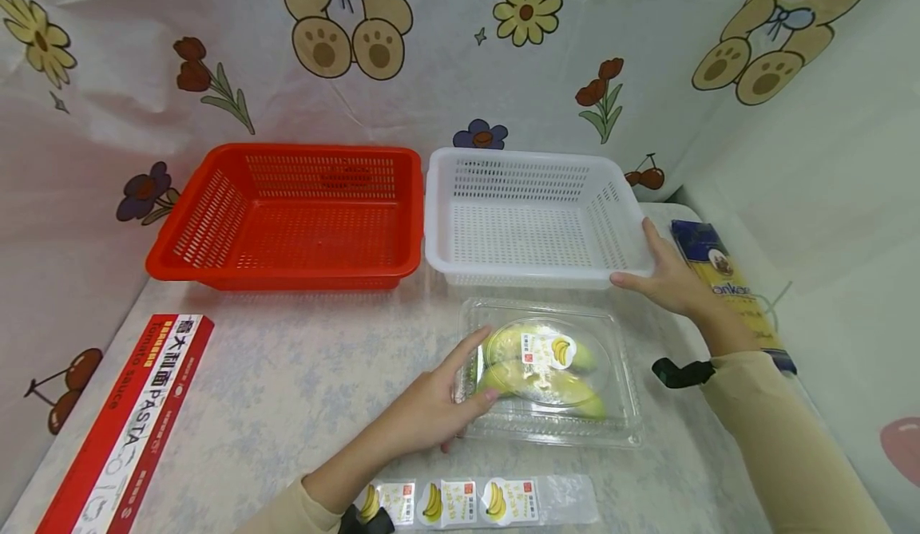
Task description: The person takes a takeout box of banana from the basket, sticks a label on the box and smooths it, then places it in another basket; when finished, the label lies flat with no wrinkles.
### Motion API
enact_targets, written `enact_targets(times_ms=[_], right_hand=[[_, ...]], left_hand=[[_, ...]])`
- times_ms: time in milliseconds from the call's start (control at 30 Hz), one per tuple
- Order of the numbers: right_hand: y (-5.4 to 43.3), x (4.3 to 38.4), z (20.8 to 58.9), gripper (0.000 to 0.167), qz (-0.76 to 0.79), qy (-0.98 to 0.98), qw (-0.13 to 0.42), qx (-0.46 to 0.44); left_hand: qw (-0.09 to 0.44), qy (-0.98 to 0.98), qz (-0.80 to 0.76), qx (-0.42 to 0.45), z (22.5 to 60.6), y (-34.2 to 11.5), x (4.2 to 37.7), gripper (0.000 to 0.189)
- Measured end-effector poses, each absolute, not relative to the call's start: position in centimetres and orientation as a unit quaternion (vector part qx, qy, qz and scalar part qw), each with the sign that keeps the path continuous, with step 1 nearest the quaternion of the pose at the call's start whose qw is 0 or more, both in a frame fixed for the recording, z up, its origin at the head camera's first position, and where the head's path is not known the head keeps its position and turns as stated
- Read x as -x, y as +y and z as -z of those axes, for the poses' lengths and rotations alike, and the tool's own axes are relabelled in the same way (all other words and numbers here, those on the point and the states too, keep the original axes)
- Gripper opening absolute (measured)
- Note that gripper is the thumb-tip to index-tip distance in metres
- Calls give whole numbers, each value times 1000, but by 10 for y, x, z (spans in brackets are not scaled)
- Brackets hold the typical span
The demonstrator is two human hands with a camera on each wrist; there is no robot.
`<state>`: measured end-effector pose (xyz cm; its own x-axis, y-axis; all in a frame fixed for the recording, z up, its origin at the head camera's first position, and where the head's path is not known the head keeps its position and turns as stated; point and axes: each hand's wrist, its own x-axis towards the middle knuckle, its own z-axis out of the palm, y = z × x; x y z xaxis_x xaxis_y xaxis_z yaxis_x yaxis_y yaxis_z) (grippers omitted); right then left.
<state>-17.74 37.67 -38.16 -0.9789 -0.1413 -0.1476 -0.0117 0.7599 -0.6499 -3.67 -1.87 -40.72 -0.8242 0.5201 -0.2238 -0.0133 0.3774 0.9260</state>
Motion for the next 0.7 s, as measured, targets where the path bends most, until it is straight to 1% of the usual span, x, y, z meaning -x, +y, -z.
enact_targets(times_ms=[333, 533, 700], right_hand=[[384, 184, 384, 117, 369, 921, 117, 41], [387, 183, 385, 115, 378, 918, 115, 42], [389, 184, 387, 113, 378, 918, 110, 41]], left_hand=[[247, 796, -528, -166, 399, -33, 29, 72], [257, 788, -533, -170, 379, -45, 15, 70], [247, 793, -529, -176, 359, -56, 8, 69]])
